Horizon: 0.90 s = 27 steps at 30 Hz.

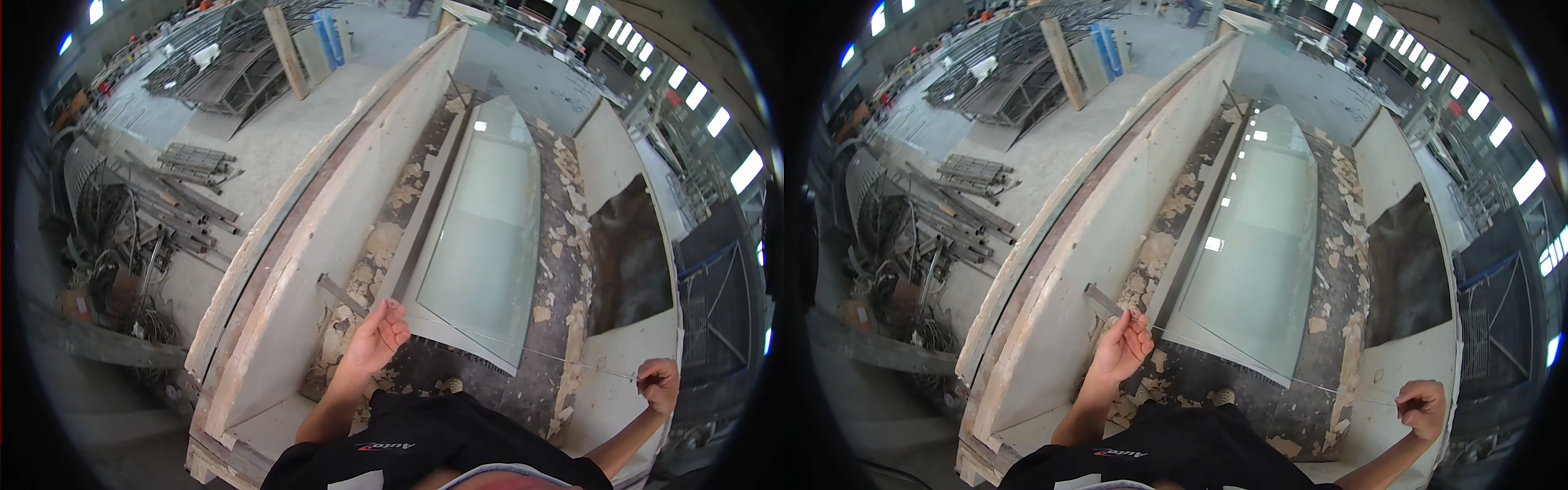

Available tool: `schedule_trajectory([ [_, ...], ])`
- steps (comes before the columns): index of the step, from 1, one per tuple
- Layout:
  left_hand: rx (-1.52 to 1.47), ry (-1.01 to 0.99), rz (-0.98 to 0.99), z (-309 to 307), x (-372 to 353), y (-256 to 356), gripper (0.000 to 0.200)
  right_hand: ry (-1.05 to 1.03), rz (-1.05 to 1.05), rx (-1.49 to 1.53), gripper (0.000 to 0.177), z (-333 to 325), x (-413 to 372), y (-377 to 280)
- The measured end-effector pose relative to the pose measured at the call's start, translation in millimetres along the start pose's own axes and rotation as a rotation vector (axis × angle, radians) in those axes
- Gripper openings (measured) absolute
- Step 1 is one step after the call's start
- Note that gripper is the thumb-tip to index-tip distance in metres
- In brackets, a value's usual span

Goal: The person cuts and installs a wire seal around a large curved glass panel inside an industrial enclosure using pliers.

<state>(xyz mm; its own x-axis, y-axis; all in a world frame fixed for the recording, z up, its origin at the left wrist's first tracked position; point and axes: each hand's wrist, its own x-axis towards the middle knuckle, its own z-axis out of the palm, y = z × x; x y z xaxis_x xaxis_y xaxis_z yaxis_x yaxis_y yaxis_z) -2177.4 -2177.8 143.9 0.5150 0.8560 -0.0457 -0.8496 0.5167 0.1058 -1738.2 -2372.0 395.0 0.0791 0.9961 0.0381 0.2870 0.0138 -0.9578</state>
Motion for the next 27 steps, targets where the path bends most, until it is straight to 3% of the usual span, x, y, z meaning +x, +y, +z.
schedule_trajectory([
  [5,0.257,-0.135,-0.267,10,29,-95,0.033,0.176,0.193,-0.137,0.034,-79,-21,67],
  [7,0.31,-0.171,-0.356,15,43,-142,0.034,0.207,0.37,-0.254,0.028,-120,-31,122],
  [13,0.634,-0.119,-0.68,43,81,-305,0.04,0.458,0.462,-0.092,0.03,-206,-86,330],
  [15,0.646,-0.124,-0.749,46,93,-361,0.04,0.383,0.567,-0.612,0.039,-221,-112,385],
  [17,0.658,-0.14,-0.805,52,110,-404,0.04,0.426,0.769,-0.43,0.047,-224,-146,478],
  [20,0.579,-0.11,-0.81,60,125,-444,0.039,0.504,1.037,0.049,0.043,-183,-202,594],
  [21,0.577,-0.109,-0.822,61,127,-452,0.039,0.515,1.143,0.236,0.043,-162,-218,609],
  [24,0.625,-0.215,-0.811,62,139,-461,0.04,0.144,1.577,0.333,0.043,-115,-262,658],
  [27,0.652,-0.182,-0.865,54,153,-471,0.04,0.295,1.55,0.381,0.044,-78,-288,652],
])
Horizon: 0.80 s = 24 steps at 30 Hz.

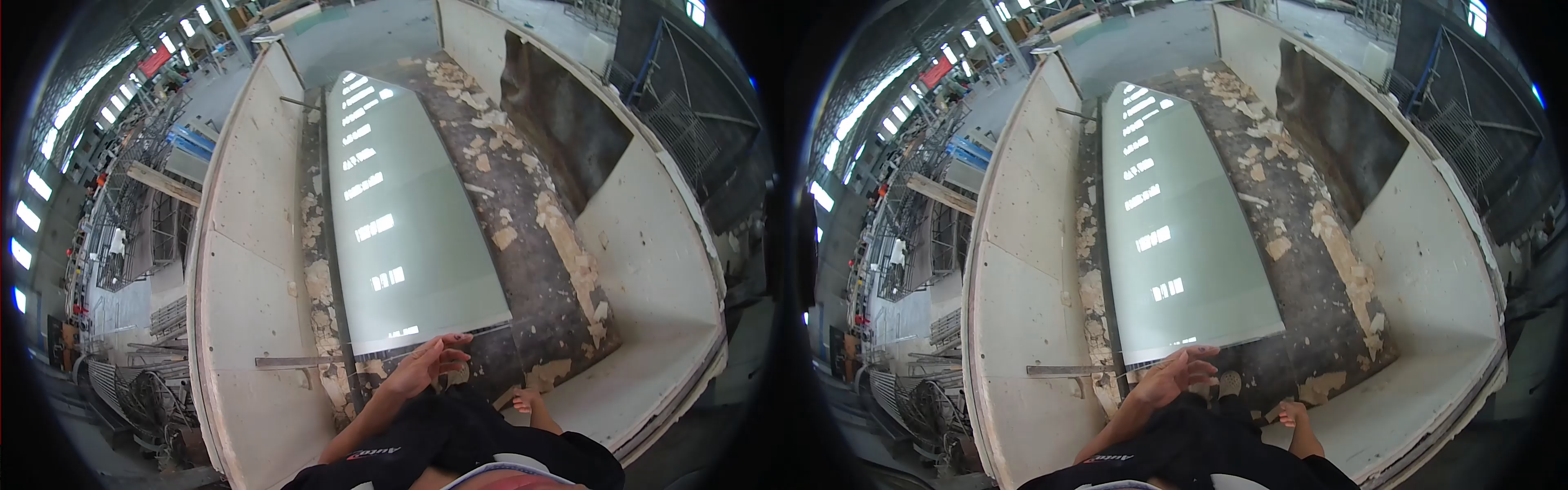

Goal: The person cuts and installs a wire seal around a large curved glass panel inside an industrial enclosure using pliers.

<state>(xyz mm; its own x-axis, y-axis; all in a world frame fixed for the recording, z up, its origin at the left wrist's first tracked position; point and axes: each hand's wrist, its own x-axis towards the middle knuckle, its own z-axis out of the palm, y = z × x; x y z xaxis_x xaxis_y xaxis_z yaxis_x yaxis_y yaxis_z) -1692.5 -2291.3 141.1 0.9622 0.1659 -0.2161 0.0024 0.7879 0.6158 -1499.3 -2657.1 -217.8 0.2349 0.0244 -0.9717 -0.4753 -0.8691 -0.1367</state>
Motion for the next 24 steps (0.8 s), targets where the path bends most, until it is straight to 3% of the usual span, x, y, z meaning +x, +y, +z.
schedule_trajectory([
  [4,0.038,-0.093,-0.074,-1,32,-3,0.044,-0.079,-0.083,0.223,0.036,-10,16,22],
  [7,-0.058,-0.019,-0.198,-25,68,-29,0.048,0.258,-0.425,0.381,0.035,-19,-52,2],
  [8,-0.021,-0.008,-0.224,-34,84,-43,0.047,0.317,-0.452,0.384,0.034,-25,-80,-7],
  [11,-0.005,0.098,-0.371,-52,123,-85,0.042,0.32,-0.434,0.46,0.038,-41,-114,-8],
  [13,-0.04,0.268,-0.397,-72,145,-117,0.038,0.329,-0.369,0.562,0.037,-42,-113,0],
  [17,-0.088,0.426,-0.519,-124,184,-187,0.034,0.339,-0.219,0.665,0.037,-53,-89,14],
  [19,-0.136,0.583,-0.599,-145,199,-211,0.03,0.339,-0.232,0.518,0.039,-65,-47,26],
  [21,-0.135,0.607,-0.609,-168,210,-235,0.027,0.449,-0.413,0.268,0.039,-77,-22,28],
  [24,-0.189,0.735,-0.547,-212,225,-271,0.022,0.46,-0.389,0.173,0.039,-140,-6,21],
])
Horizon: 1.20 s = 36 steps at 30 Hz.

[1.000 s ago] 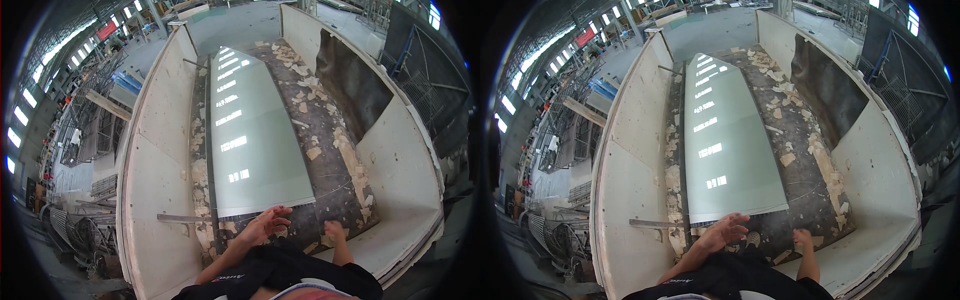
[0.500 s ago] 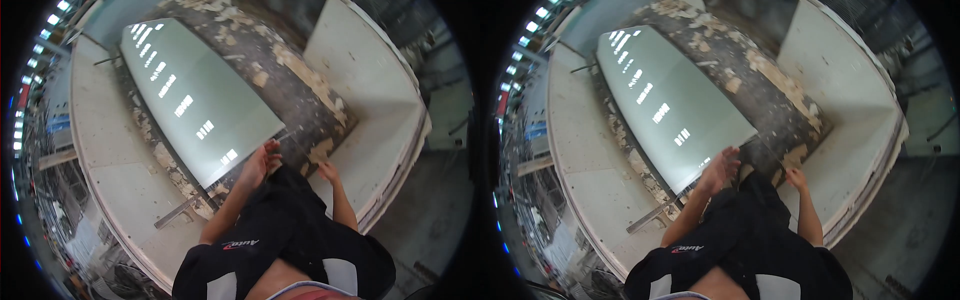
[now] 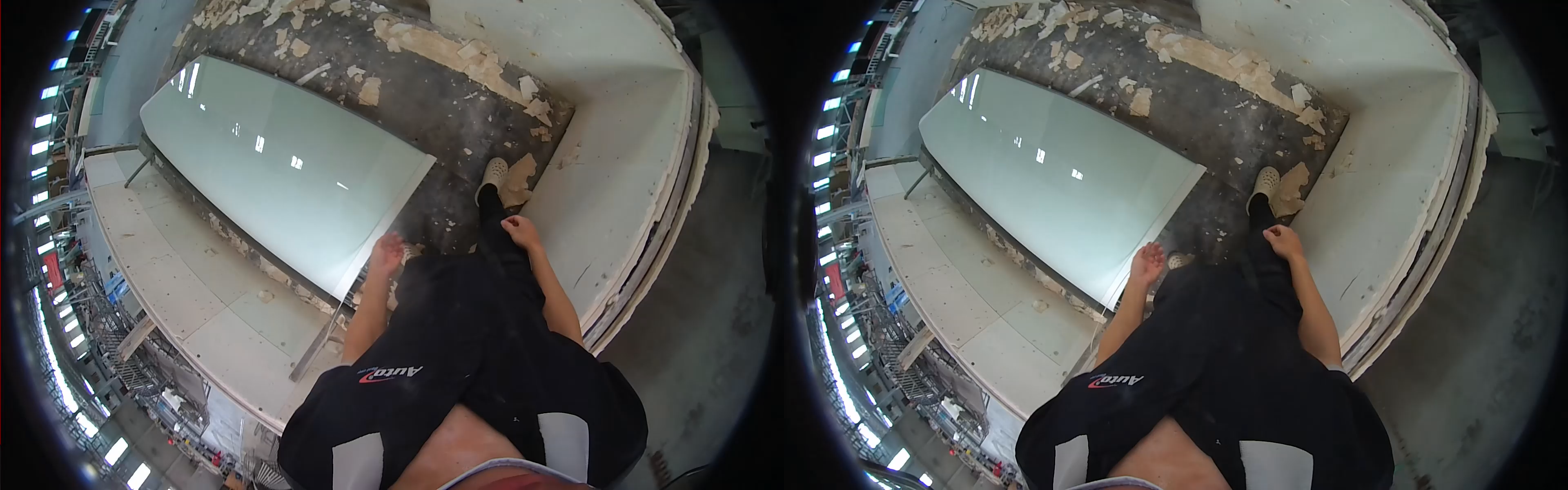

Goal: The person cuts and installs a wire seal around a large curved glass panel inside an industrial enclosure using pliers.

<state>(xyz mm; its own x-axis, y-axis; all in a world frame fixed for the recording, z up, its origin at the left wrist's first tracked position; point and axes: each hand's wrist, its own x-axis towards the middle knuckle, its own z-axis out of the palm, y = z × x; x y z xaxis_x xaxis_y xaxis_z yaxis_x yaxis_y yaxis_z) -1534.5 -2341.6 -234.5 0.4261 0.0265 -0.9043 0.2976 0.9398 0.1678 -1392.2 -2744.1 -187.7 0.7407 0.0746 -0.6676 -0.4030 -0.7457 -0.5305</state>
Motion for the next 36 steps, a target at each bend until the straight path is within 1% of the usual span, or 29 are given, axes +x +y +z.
schedule_trajectory([
  [2,-0.081,0.103,0.032,-8,13,-15,0.019,0.008,-0.063,-0.033,0.039,-37,33,18],
  [3,-0.212,0.276,0.066,-4,17,-18,0.016,-0.001,-0.054,-0.028,0.039,-61,50,21],
  [4,-0.347,0.447,0.1,2,19,-22,0.014,-0.045,0.062,0.103,0.038,-90,63,22],
  [5,-0.357,0.456,0.094,7,21,-28,0.014,-0.088,0.176,0.223,0.038,-120,76,22],
  [7,-0.32,0.38,0.041,24,28,-36,0.016,0.017,0.084,0.181,0.035,-169,105,23],
  [8,-0.338,0.424,0.013,31,31,-40,0.027,0.005,0.085,0.172,0.035,-190,118,21],
  [9,-0.348,0.436,0.015,35,29,-46,0.027,0.056,0.154,0.277,0.034,-214,127,9],
  [10,-0.414,0.48,-0.021,42,30,-51,0.034,0.11,0.219,0.38,0.034,-229,139,4],
  [11,-0.486,0.517,-0.058,49,33,-55,0.042,0.099,0.211,0.368,0.034,-240,150,-4],
  [12,-0.549,0.493,-0.101,51,32,-59,0.055,0.135,0.256,0.49,0.034,-251,166,-8],
  [13,-0.58,0.495,-0.099,59,30,-61,0.055,0.166,0.304,0.607,0.035,-258,182,-13],
  [15,-0.622,0.655,-0.211,74,26,-68,0.059,0.108,0.31,0.55,0.035,-259,211,-22],
  [16,-0.446,0.674,-0.254,41,51,-82,0.054,0.069,0.325,0.523,0.035,-259,227,-31],
  [17,-0.489,0.671,-0.249,52,54,-84,0.054,0.047,0.305,0.493,0.035,-257,242,-42],
  [19,0.528,0.692,-0.244,82,55,-79,0.046,-0.098,0.262,0.22,0.034,-243,264,-65],
  [20,0.713,0.67,-0.246,100,65,-72,0.038,-0.154,0.266,0.187,0.034,-236,276,-78],
  [21,0.681,0.669,-0.238,122,74,-62,0.038,-0.206,0.266,0.153,0.034,-231,291,-90],
  [23,0.664,0.503,-0.18,174,101,-32,0.038,-0.297,0.208,0.221,0.035,-216,335,-94],
  [24,0.613,0.497,-0.142,196,126,-15,0.038,-0.302,0.02,0.114,0.038,-215,347,-114],
  [25,0.641,0.472,-0.125,214,152,6,0.039,-0.285,-0.021,-0.031,0.039,-216,356,-144],
  [26,0.671,0.449,-0.104,236,178,38,0.039,-0.284,-0.053,-0.105,0.038,-212,381,-151],
  [27,0.771,0.446,-0.064,282,173,85,0.04,-0.3,-0.052,-0.153,0.032,-215,395,-165],
  [30,0.618,0.389,0.057,321,231,170,0.041,-0.461,0.112,-0.284,0.025,-241,429,-224],
  [31,0.604,0.364,0.147,343,247,210,0.042,-0.503,0.161,-0.319,0.026,-249,448,-248],
  [32,0.589,0.343,0.258,368,265,265,0.043,-0.507,0.287,-0.446,0.026,-249,478,-284],
  [33,0.672,0.327,0.363,389,279,314,0.042,-0.423,0.421,-0.097,0.03,-257,480,-335],
  [34,0.761,0.316,0.451,407,289,353,0.041,-0.316,0.391,0.028,0.036,-264,492,-380],
  [35,0.834,0.313,0.509,427,285,396,0.041,-0.328,0.365,0.012,0.036,-268,499,-424],
  [36,0.91,0.306,0.563,453,274,440,0.041,-0.218,0.269,0.096,0.037,-273,507,-468],
])
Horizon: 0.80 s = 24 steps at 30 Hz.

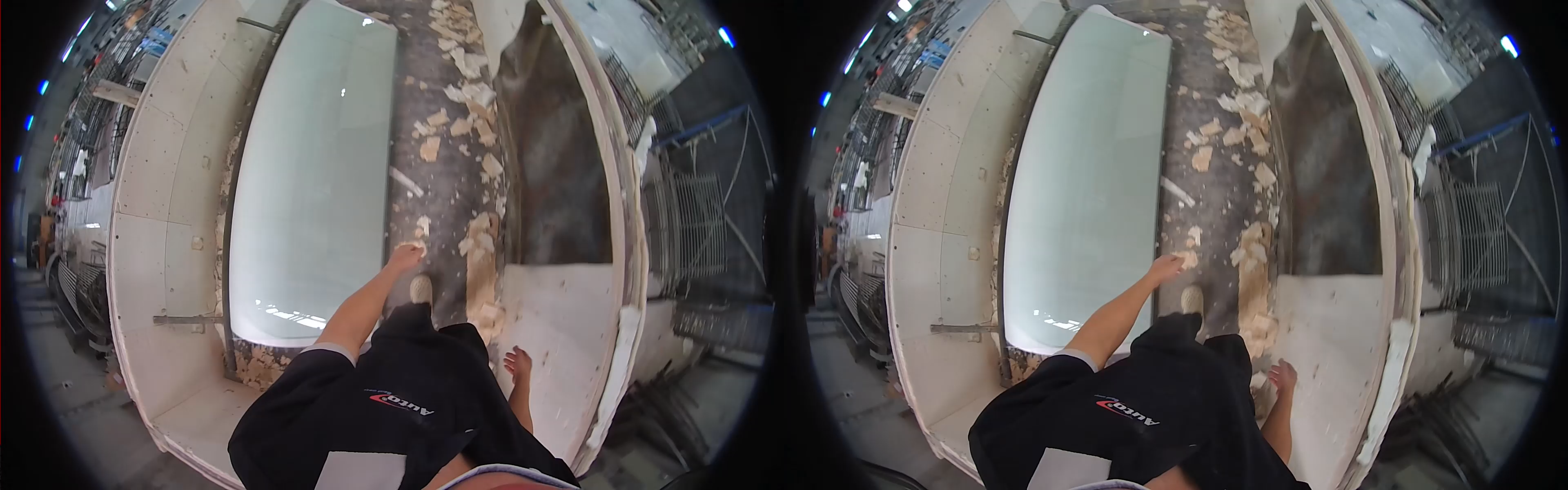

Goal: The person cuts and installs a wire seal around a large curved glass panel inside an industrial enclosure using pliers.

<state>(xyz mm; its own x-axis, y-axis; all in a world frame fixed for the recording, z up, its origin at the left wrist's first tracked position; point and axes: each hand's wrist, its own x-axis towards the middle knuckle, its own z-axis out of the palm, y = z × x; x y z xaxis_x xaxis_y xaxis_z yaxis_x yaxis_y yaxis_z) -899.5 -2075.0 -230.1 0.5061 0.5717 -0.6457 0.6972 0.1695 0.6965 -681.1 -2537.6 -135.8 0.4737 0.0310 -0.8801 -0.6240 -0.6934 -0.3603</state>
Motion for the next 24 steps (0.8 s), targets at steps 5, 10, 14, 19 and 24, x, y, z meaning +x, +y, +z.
schedule_trajectory([
  [5,-0.215,0.102,0.113,-73,76,142,0.037,0.077,-0.222,0.082,0.041,12,18,-161],
  [10,-0.328,0.243,0.166,-108,144,121,0.04,-0.102,0.1,-0.201,0.04,28,128,-208],
  [14,-0.079,0.295,-0.249,-97,170,-18,0.044,-0.243,0.228,-0.218,0.04,58,209,-271],
  [19,-0.545,0.269,-0.909,-136,93,19,0.027,-0.34,0.054,-0.016,0.044,166,279,-465],
  [24,-0.808,0.455,-0.691,-195,199,103,0.031,-0.186,-0.756,-0.847,0.039,342,364,-811],
])
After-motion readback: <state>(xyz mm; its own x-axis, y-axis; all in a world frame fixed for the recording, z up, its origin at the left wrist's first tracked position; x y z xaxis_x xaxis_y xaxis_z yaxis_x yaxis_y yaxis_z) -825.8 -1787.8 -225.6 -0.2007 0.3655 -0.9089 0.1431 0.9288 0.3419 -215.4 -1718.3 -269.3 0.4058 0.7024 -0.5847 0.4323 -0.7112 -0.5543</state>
